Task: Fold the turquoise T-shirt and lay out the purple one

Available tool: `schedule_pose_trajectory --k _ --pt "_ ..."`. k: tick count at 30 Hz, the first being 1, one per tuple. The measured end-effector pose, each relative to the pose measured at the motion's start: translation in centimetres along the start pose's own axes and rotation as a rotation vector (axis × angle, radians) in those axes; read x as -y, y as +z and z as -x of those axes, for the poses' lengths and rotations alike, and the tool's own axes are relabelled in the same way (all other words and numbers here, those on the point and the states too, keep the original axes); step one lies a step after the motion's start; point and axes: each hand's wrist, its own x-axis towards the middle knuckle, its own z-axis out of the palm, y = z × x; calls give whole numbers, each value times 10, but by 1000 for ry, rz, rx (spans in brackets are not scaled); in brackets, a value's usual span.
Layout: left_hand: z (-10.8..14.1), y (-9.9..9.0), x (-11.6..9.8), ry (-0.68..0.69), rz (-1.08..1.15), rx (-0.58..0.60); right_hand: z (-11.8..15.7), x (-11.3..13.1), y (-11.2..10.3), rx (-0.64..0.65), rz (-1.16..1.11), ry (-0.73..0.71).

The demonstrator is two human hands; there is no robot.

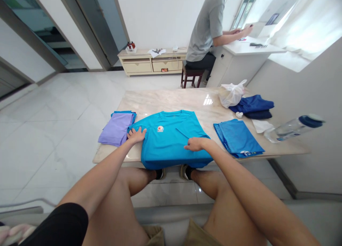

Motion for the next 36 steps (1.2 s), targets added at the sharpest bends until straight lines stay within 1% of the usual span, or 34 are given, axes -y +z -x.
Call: schedule_pose_trajectory --k 4,7,10,14,16,17,19,20,23,24,25,26,28,29,31,33,36 --pt "0 0 -3 83 -5 -9 1 -1 -1 12 -2 13" --pt "3 0 -6 112 3 -14 -2 1 -2 7 2 11" --pt "8 -2 -11 86 19 -41 -5 3 -3 3 17 3" --pt "16 -13 -24 27 68 -121 -10 3 -3 -20 36 -1" --pt "22 -18 -32 35 73 -150 -10 2 -3 -35 40 -4" --pt "26 -19 -36 61 56 -163 -10 2 -2 -40 41 -8" --pt "38 -18 -45 177 -21 -189 -9 -1 -2 -37 35 -19" --pt "46 -16 -49 277 -73 -191 -8 -2 -1 -34 31 -26" --pt "72 -8 -65 649 -165 -142 -6 -6 0 -28 14 -51" --pt "79 -7 -70 732 -161 -128 -6 -7 1 -27 9 -55" --pt "85 -6 -74 774 -147 -128 -6 -8 1 -27 4 -56" --pt "89 -6 -77 771 -132 -143 -6 -8 1 -26 -2 -55" --pt "91 -7 -80 682 -123 -168 -5 -8 0 -17 -13 -52" --pt "89 -7 -79 631 -131 -155 -5 -8 0 -12 -18 -53" --pt "81 -7 -75 562 -150 -74 -5 -9 0 -8 -27 -58" --pt "71 -6 -69 535 -153 14 -4 -10 0 -15 -34 -61" --pt "57 -2 -61 497 -122 60 -4 -12 1 -27 -47 -60"
